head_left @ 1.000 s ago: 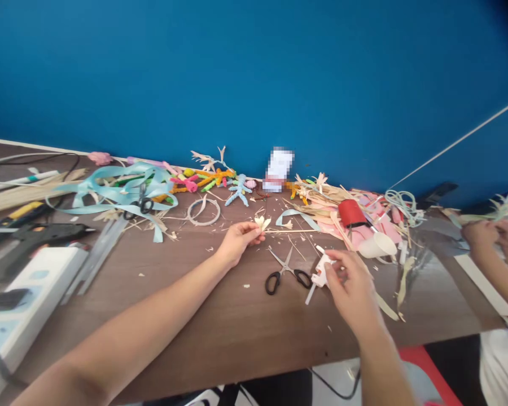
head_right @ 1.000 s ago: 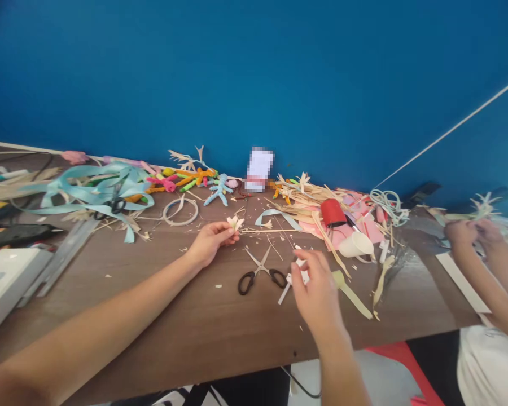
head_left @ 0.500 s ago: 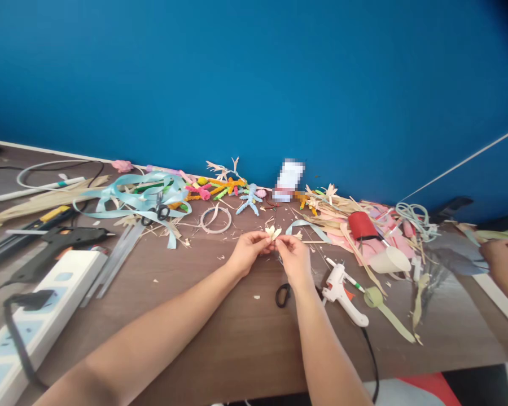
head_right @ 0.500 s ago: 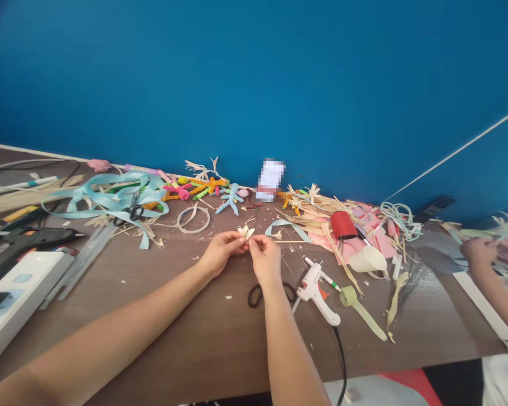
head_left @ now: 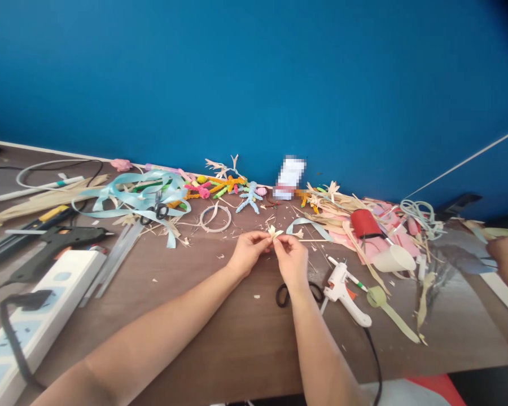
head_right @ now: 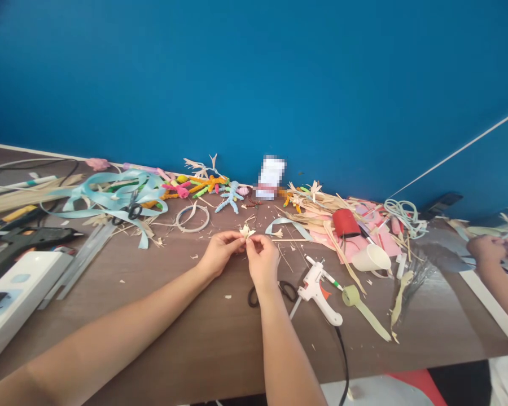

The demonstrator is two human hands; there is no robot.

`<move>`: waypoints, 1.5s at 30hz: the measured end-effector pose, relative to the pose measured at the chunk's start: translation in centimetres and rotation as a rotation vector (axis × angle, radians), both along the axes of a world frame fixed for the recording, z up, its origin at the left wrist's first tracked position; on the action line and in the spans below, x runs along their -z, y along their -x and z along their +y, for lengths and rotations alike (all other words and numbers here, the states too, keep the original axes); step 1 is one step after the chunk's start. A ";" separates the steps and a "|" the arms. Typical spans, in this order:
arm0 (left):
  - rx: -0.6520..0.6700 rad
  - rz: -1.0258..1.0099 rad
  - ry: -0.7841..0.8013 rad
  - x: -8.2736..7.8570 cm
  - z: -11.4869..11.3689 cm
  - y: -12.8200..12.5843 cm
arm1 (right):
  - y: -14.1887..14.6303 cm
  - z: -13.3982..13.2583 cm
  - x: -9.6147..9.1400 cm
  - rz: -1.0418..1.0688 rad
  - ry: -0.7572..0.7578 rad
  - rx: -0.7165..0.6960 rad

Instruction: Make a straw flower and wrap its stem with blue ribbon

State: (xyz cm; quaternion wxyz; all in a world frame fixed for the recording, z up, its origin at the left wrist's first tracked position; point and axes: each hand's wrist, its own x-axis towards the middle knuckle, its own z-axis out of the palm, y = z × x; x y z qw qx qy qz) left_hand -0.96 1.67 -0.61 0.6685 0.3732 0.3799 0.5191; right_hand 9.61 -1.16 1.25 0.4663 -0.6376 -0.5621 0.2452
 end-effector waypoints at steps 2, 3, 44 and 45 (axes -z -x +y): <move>0.000 0.022 -0.011 0.1 0.0 0.0 | 0.0 0.0 0.0 0.009 -0.006 0.001; 0.000 0.028 -0.015 0.1 0.0 0.0 | 0.0 0.0 0.0 0.010 -0.011 0.000; 0.020 -0.033 0.027 0.0 0.0 0.3 | 0.6 -0.1 1.1 0.101 -0.067 -0.019; 0.022 -0.032 0.026 0.0 0.0 0.3 | 0.5 -0.1 1.1 0.085 -0.078 -0.013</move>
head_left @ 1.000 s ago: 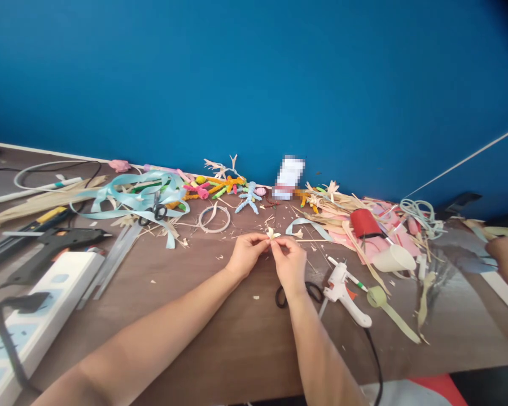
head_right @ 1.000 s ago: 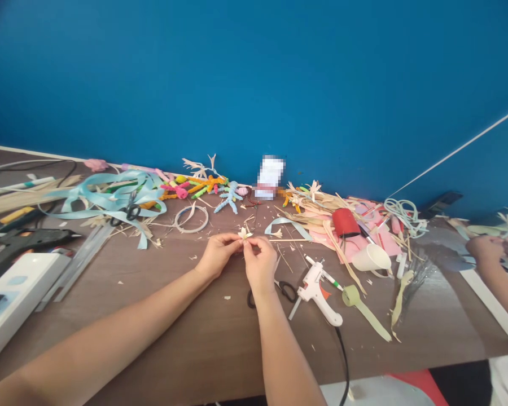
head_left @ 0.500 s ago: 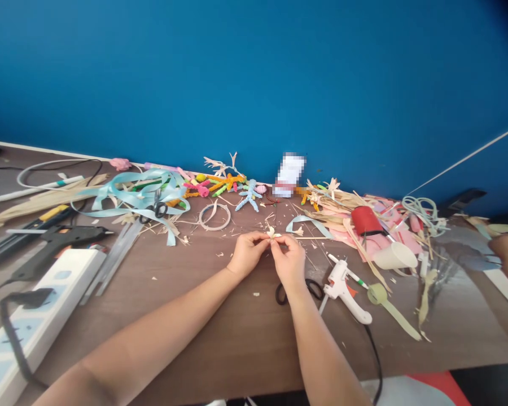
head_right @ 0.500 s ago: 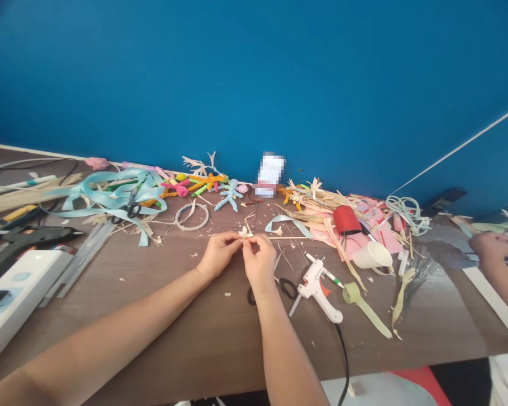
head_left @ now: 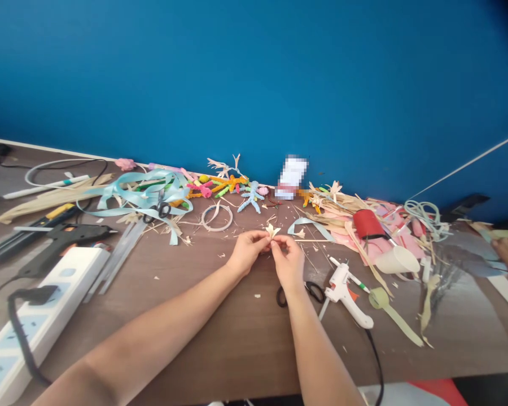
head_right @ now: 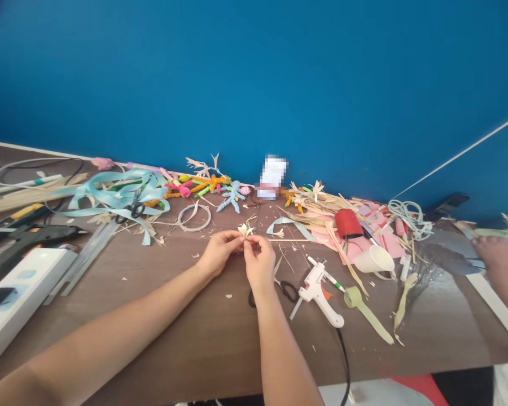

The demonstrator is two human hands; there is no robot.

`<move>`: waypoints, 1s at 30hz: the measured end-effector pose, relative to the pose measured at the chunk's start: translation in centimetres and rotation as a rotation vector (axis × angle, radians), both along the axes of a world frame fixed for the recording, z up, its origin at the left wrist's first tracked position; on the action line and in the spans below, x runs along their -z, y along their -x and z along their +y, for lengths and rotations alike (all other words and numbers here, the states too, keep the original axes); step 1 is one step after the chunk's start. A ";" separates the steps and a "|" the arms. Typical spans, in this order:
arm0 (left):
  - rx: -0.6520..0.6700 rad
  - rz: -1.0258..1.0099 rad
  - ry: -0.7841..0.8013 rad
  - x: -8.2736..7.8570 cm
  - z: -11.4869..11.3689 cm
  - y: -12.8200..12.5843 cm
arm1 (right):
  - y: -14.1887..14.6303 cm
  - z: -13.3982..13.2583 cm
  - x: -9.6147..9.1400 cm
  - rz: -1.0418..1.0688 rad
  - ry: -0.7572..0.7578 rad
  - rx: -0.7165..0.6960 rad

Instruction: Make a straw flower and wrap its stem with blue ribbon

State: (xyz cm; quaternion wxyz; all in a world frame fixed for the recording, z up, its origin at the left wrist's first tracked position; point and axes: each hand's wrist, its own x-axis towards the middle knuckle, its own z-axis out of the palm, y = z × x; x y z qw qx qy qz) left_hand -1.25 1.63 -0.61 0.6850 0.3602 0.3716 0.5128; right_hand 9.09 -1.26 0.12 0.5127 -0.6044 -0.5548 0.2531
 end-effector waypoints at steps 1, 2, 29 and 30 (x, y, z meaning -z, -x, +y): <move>0.004 0.001 -0.004 0.0 0.0 0.0 | 0.0 0.0 0.0 -0.019 -0.009 0.009; 0.009 0.006 -0.011 0.1 -0.1 0.0 | -0.1 0.0 -0.1 -0.042 -0.014 0.019; 0.070 0.083 -0.123 0.1 -0.2 0.0 | -1.2 -0.7 -0.9 -0.103 -0.074 -0.048; 0.070 0.079 -0.126 0.2 -0.2 0.0 | -1.2 -0.7 -0.9 -0.085 -0.060 -0.038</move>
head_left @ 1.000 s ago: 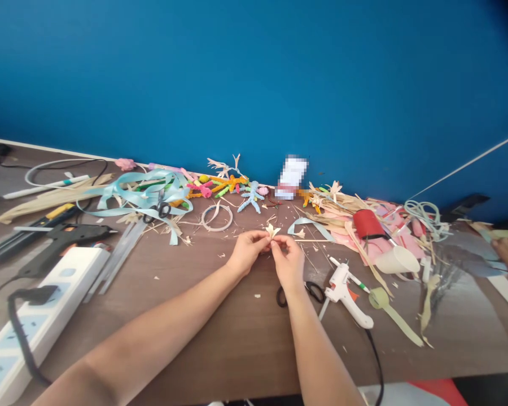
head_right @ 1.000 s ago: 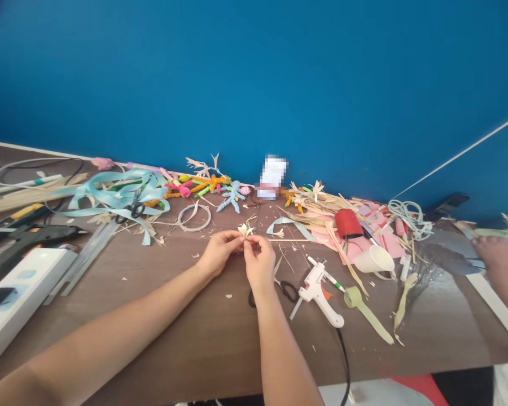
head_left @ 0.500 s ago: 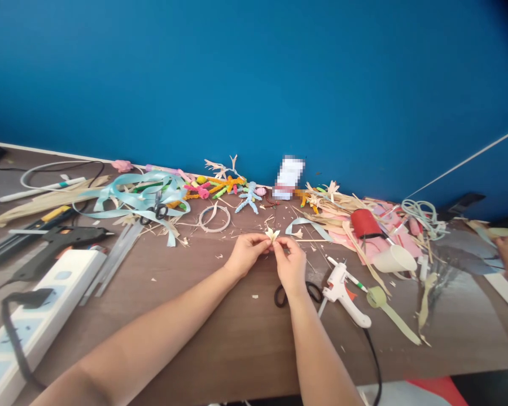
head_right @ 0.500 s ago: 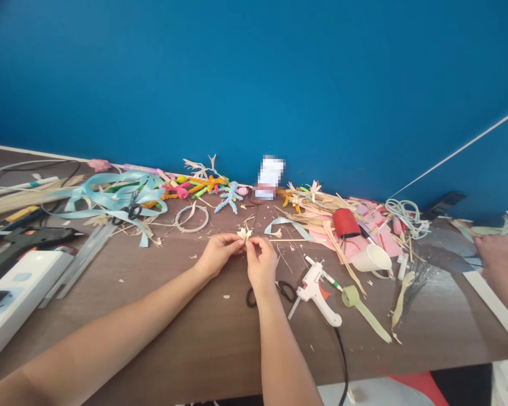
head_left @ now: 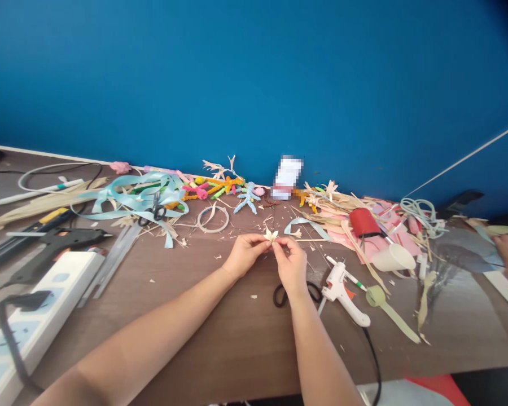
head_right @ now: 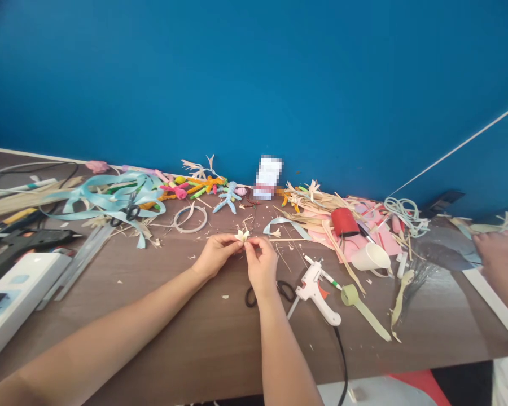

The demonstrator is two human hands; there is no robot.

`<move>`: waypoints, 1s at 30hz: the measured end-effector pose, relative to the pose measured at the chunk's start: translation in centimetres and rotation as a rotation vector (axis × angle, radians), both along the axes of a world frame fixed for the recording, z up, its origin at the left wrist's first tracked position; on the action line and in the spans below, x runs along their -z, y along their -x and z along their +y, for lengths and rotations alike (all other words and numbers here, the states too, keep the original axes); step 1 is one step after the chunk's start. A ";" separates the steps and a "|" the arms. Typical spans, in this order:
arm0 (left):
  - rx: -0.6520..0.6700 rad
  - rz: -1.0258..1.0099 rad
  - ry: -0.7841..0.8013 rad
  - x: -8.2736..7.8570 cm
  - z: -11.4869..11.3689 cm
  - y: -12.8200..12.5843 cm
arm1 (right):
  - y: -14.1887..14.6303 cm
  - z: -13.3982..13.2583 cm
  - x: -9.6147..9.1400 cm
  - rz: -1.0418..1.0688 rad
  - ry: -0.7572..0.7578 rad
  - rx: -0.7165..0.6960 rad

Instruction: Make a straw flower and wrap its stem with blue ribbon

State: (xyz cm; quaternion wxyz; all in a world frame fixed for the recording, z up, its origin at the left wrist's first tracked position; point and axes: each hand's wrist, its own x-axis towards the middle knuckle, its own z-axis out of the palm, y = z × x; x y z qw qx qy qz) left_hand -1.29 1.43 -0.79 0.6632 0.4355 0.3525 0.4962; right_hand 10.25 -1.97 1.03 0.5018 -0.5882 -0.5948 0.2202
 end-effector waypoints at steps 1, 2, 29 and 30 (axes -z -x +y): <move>0.001 -0.005 -0.003 0.1 0.0 0.0 | 0.1 0.0 0.0 0.018 0.013 0.010; 0.003 -0.011 -0.005 0.1 0.0 0.0 | 0.1 0.0 0.0 0.034 0.023 0.017; 0.004 0.058 -0.033 0.0 -0.1 0.0 | 0.0 -0.1 0.3 0.054 0.054 0.008; 0.004 0.059 -0.037 0.0 -0.1 0.0 | 0.0 -0.1 0.3 0.049 0.052 0.008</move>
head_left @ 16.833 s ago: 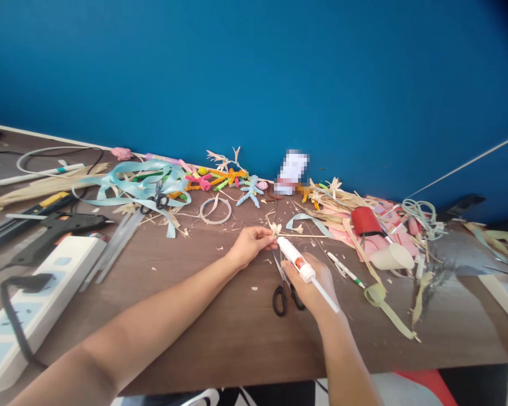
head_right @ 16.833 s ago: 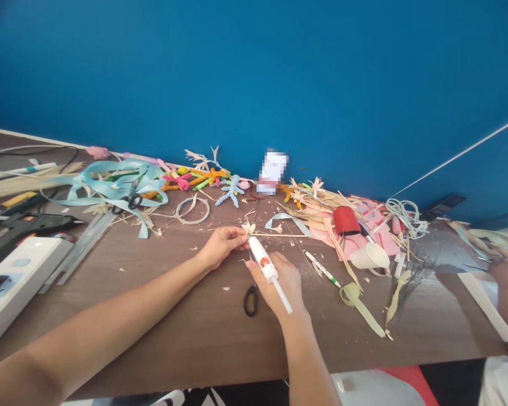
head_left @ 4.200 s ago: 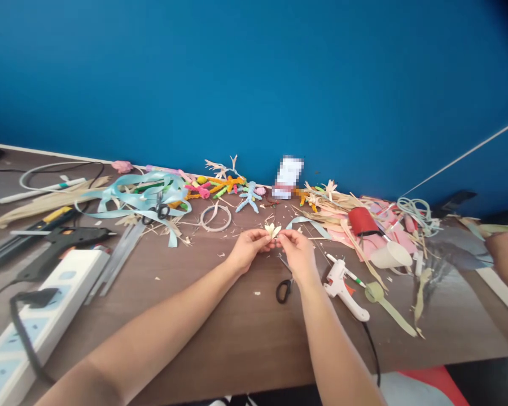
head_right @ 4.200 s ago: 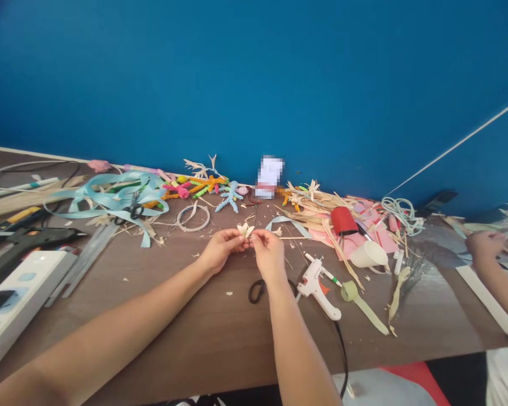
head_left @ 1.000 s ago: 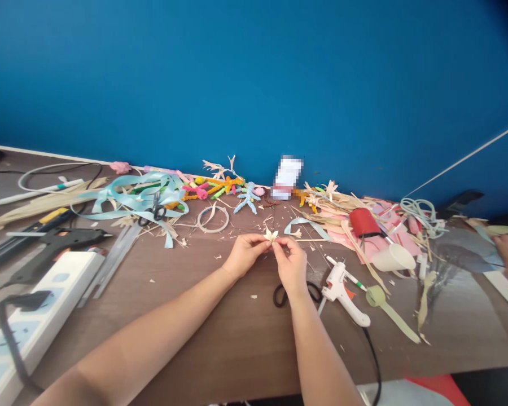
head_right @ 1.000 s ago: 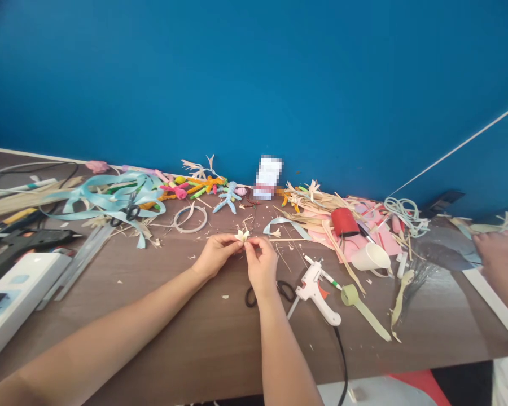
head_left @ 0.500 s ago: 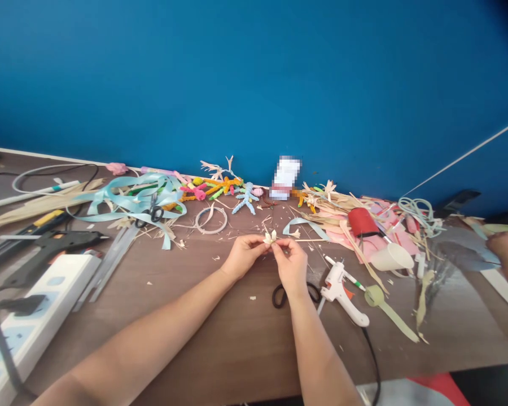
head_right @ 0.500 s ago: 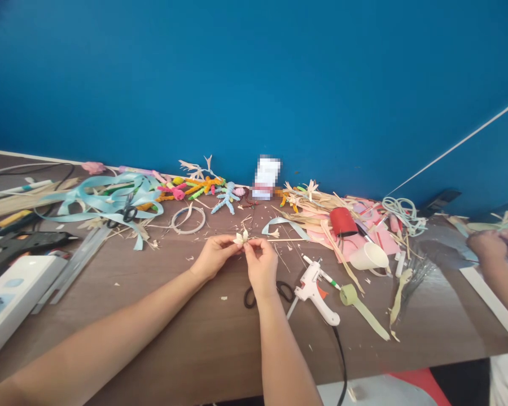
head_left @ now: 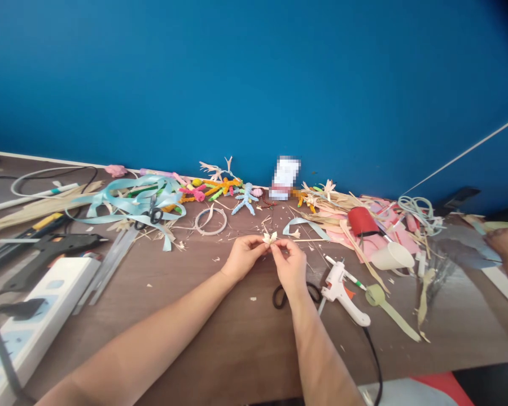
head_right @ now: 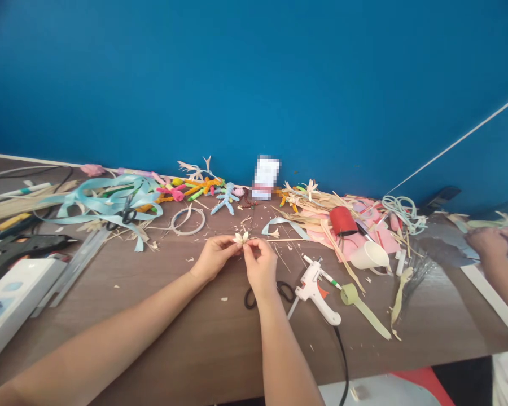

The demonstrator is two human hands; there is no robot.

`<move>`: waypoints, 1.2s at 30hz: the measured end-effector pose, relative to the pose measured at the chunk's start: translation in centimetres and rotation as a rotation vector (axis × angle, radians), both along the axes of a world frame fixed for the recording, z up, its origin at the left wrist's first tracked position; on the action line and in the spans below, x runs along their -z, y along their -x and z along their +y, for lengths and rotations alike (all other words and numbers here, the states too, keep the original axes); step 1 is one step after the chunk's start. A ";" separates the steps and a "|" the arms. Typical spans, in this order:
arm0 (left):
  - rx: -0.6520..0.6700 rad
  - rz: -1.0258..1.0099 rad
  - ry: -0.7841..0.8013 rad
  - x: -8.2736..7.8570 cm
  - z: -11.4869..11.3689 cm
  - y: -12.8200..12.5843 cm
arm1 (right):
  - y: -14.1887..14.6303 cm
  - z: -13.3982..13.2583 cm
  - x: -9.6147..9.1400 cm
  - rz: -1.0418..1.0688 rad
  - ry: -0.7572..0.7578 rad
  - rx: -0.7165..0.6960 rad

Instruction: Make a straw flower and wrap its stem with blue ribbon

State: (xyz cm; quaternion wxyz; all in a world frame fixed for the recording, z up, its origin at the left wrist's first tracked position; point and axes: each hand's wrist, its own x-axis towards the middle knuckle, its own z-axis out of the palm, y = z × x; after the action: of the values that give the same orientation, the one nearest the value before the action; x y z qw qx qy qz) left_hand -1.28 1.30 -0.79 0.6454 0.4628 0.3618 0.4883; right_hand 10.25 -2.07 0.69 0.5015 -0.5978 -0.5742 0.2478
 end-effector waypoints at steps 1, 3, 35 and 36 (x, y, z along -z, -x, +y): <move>-0.001 0.001 -0.004 0.0 0.0 0.0 | 0.0 0.0 0.1 -0.007 -0.003 -0.001; -0.002 0.008 -0.012 0.2 0.0 0.0 | -0.1 0.1 0.2 -0.025 -0.010 -0.005; -0.031 -0.132 0.117 -0.5 -0.1 0.0 | 0.3 0.3 0.6 0.118 0.027 -0.024; -0.021 -0.149 0.129 -0.5 -0.1 0.0 | 0.3 0.3 0.7 0.138 0.035 -0.027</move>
State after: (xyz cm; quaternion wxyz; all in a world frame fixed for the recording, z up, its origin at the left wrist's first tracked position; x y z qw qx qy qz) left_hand -1.31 1.25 -0.31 0.6938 0.3787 0.3482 0.5039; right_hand 9.91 -1.78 0.01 0.5258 -0.5802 -0.5420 0.3052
